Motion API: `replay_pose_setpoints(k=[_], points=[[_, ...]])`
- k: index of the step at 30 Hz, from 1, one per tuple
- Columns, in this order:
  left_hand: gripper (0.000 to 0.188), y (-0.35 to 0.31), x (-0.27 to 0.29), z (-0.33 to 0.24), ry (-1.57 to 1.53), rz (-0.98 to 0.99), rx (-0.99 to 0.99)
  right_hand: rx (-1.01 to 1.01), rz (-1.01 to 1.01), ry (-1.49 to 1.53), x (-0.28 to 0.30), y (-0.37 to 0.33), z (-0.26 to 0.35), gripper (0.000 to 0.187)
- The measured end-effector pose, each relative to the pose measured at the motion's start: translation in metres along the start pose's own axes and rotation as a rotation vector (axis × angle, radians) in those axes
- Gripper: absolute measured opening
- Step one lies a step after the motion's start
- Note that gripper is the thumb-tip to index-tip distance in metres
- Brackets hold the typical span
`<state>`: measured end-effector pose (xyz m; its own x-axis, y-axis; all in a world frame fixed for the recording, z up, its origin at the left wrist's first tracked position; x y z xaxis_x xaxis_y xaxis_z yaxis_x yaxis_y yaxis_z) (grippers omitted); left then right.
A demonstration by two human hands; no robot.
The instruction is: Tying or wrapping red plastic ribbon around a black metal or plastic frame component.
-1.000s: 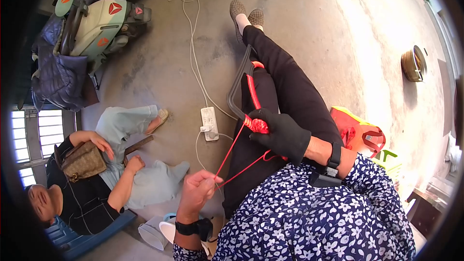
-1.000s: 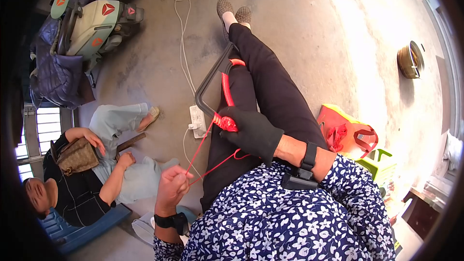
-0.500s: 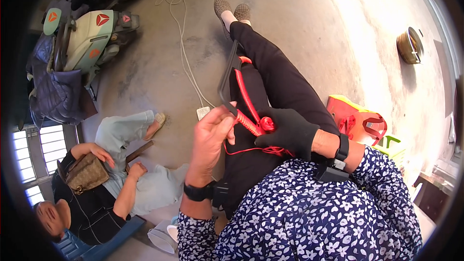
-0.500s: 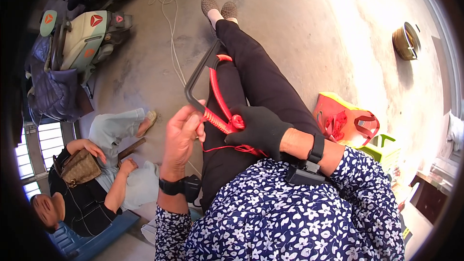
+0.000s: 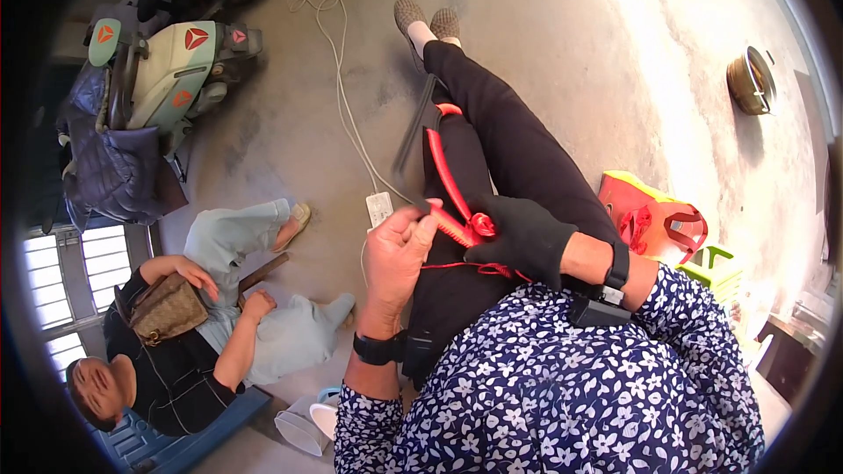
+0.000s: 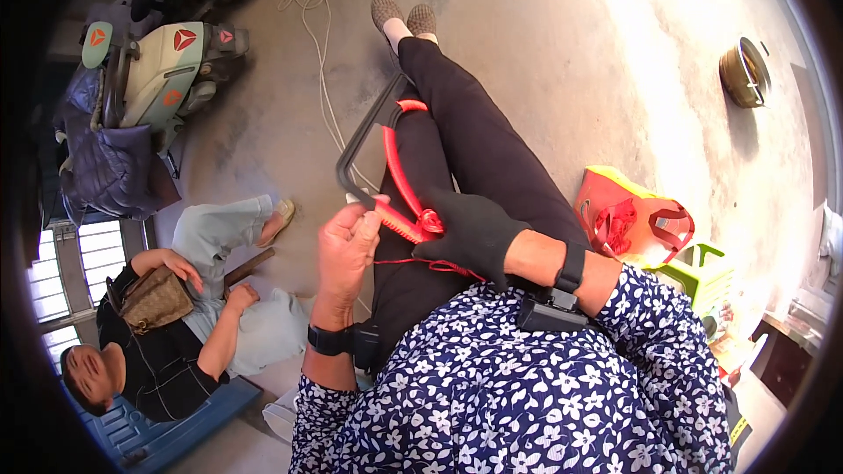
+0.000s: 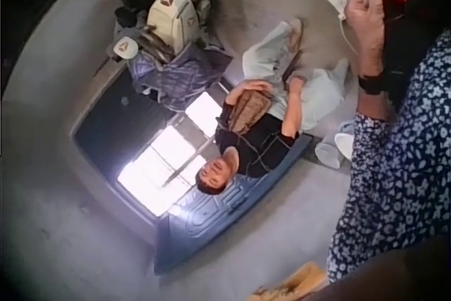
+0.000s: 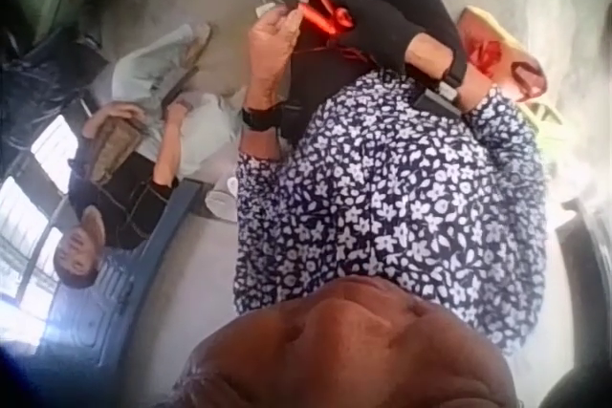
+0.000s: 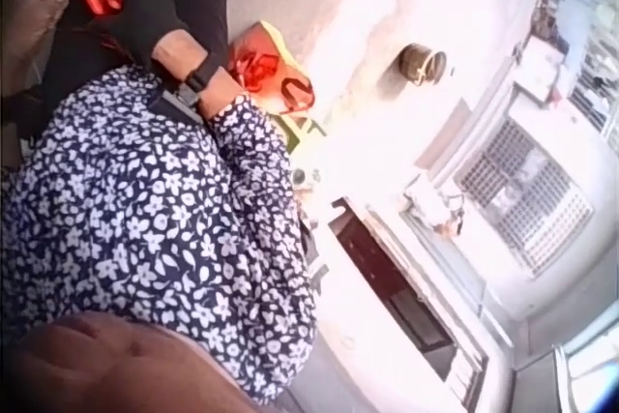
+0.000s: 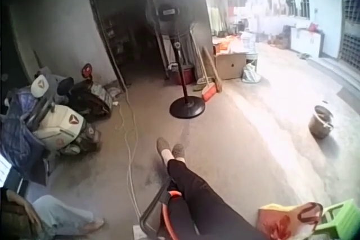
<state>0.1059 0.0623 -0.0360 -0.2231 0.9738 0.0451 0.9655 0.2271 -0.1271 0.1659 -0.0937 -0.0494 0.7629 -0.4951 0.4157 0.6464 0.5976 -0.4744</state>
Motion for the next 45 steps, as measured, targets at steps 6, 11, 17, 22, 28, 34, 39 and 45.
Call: replay_pose_setpoints(k=[6,11,17,22,28,34,39,45], points=[[0.023,-0.039,-0.003,-0.02,-0.123,-0.004,0.14,-0.095,0.283,0.184,0.035,-0.016,-0.015,0.039],[0.023,-0.076,-0.013,-0.024,-0.621,0.043,0.273,-0.158,-0.076,1.119,0.124,-0.008,-0.073,0.035],[0.023,-0.075,-0.028,-0.022,-0.869,0.139,0.275,0.015,-0.29,1.228,0.176,-0.002,-0.069,0.043],[0.022,-0.078,-0.035,-0.018,-1.136,0.253,0.26,0.1,-0.182,1.384,0.19,0.016,-0.103,0.043],[0.036,-0.009,0.009,-0.076,-0.744,-0.091,-0.32,0.115,-0.239,0.775,0.149,0.015,-0.028,0.04],[0.038,0.013,-0.024,0.003,-0.492,0.012,-0.008,0.168,-0.264,-0.407,0.074,0.011,0.06,0.039],[0.032,0.015,-0.026,0.028,-0.813,-0.076,0.036,0.287,-0.132,0.037,0.047,0.017,0.061,0.051],[0.027,0.018,0.022,0.02,-0.701,-0.204,-0.058,0.288,-0.227,0.206,0.076,0.008,0.061,0.058]])
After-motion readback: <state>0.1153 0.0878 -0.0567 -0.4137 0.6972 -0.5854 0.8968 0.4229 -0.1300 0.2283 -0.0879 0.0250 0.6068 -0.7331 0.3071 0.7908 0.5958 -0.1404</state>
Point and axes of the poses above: each hand's wrist, its own y-axis towards the middle knuckle, its own x-axis out of the back of the hand, z = x × y, the point moved 8 cm from there along y, towards the middle knuckle, and after that the axes turned 14 degrees about -x, right-handed, at the moved point
